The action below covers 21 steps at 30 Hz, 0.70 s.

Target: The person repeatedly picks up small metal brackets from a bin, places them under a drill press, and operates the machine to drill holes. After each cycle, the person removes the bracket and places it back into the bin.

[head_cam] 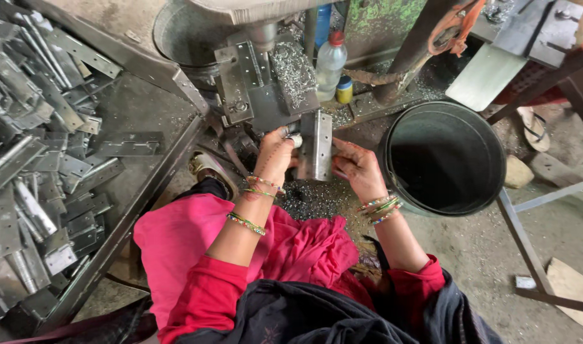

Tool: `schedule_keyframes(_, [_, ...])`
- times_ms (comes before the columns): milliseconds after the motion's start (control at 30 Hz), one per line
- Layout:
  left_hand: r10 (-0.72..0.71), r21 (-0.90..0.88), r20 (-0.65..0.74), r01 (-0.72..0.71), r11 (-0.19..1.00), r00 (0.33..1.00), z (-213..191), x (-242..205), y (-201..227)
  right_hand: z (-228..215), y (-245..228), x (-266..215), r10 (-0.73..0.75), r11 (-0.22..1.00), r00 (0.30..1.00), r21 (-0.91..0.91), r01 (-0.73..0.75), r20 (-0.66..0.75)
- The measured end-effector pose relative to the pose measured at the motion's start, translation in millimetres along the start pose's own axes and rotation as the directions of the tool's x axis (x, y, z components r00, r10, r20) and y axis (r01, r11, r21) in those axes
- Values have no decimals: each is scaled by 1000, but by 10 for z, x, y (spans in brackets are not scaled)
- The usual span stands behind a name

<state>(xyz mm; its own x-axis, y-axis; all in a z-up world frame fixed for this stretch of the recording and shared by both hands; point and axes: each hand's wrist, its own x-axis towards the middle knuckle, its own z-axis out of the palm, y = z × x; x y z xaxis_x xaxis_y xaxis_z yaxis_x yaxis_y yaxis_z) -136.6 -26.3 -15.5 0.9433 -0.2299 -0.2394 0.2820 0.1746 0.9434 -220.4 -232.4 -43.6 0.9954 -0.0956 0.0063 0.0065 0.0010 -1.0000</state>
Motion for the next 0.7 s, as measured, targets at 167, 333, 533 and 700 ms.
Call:
schedule_keyframes(167, [520, 506, -119, -399, 765, 846, -379, 434, -71, 86, -244, -49, -126, 979, 992, -163, 123, -5])
schedule_keyframes(333, [584, 899, -211, -78, 430, 784, -457, 485, 224, 336, -551, -190, 95, 482, 996, -875, -48, -3])
schedule_keyframes(533, [536, 981, 114, -11, -192, 837, -227, -37, 120, 305, -635, -124, 153, 337, 970, -933, 128, 189])
schedule_keyframes(700, [385, 991, 78, -29, -131, 920, -222, 218, 229, 277, -450, 23, 201, 359, 959, -926, 117, 199])
